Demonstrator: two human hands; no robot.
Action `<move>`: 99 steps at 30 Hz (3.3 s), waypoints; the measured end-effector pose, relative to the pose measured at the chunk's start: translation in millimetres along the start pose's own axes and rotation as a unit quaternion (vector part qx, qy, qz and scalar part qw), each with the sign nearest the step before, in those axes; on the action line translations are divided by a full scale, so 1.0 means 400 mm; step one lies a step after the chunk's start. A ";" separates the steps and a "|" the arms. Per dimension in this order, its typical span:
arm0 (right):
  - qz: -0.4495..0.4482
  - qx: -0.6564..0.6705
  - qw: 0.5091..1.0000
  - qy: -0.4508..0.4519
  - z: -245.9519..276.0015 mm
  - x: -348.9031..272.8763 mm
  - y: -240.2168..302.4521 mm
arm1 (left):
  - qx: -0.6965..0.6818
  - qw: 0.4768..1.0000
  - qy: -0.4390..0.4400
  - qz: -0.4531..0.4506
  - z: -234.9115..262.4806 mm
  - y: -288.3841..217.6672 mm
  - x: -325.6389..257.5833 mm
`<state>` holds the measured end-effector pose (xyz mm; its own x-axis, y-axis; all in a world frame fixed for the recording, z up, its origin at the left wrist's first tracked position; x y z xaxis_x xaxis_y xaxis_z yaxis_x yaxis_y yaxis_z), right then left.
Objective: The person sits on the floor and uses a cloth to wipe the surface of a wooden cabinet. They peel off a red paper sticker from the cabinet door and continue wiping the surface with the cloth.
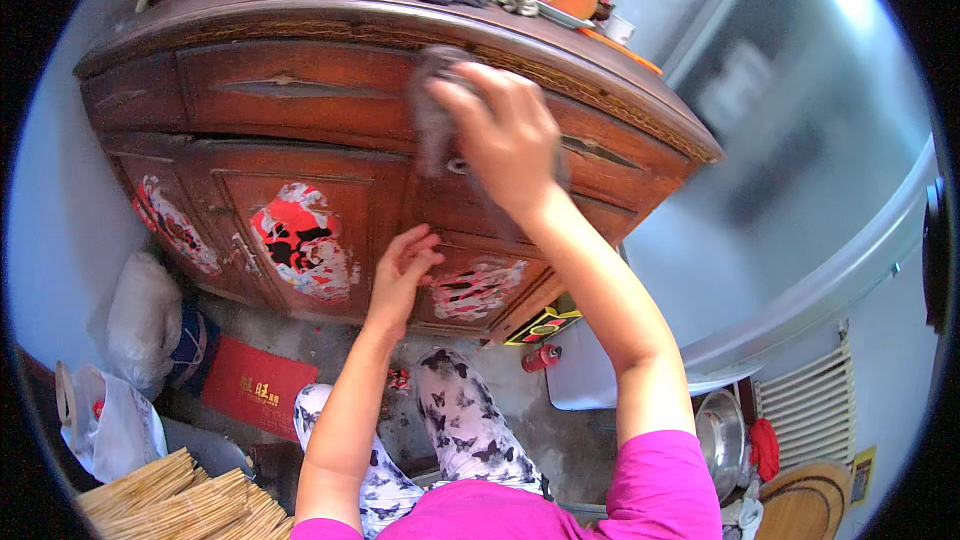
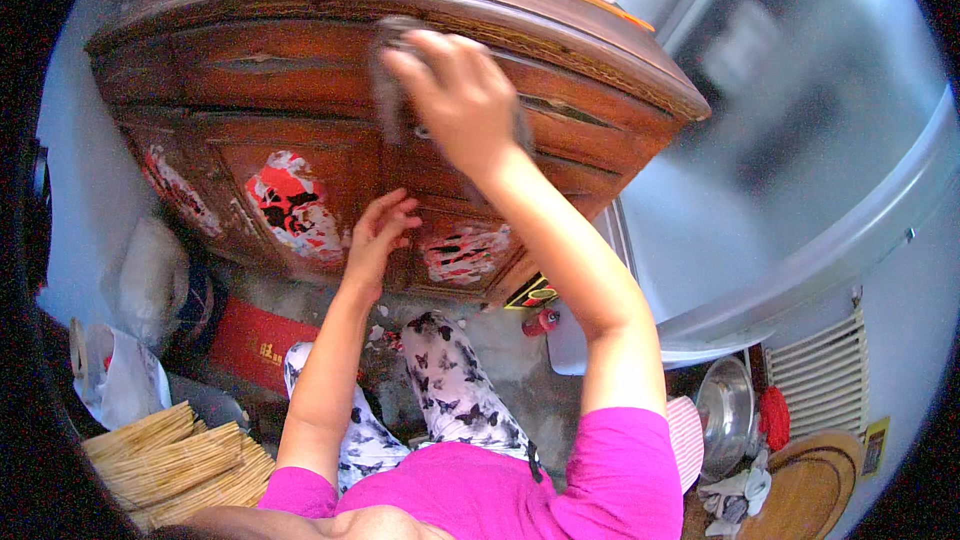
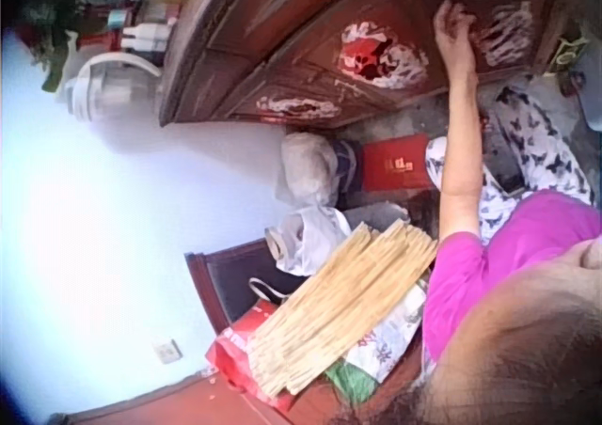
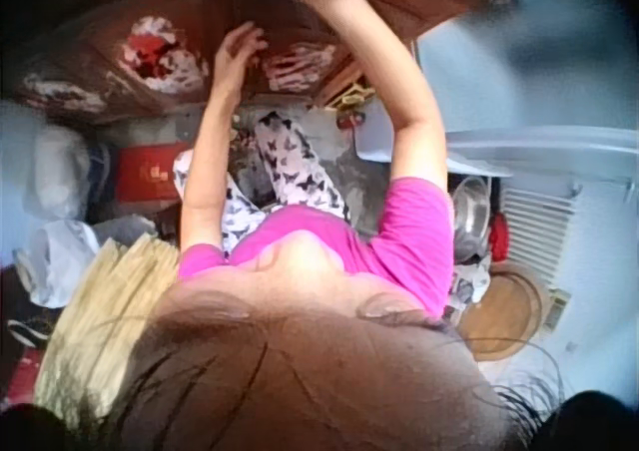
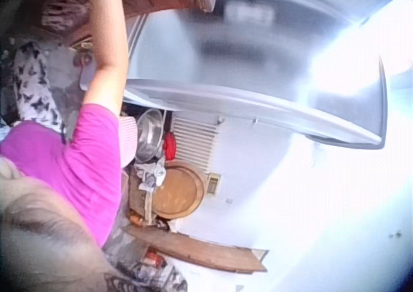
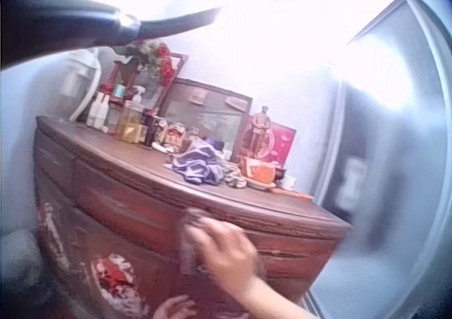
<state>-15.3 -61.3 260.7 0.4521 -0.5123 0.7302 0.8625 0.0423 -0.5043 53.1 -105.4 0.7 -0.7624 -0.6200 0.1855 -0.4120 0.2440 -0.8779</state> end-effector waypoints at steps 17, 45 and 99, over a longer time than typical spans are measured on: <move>-0.077 -0.125 0.981 0.127 0.339 -0.307 -0.335 | 0.334 0.935 -0.045 -0.111 -0.080 0.011 -0.008; -0.117 -0.152 0.977 0.093 0.346 -0.397 -0.386 | 0.454 0.877 -0.056 -0.146 -0.099 0.004 -0.006; -0.127 -0.043 0.986 -0.100 0.389 -0.210 -0.479 | 0.578 0.656 -0.283 -0.395 -0.228 -0.603 0.026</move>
<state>-182.9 106.9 367.7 0.2681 -0.3166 0.9099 0.9351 -0.1417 -0.3249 99.3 -102.7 254.7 -0.0971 -0.4706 0.8770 0.3362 -0.8449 -0.4162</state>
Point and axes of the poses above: each hand's wrist, its own x-axis towards the middle knuckle, its own z-axis out of the back of the hand, y = z × x, the point moved 7 cm from there along x, towards the middle knuckle, and after that the axes turned 12 degrees about y, right-handed, at the moved point
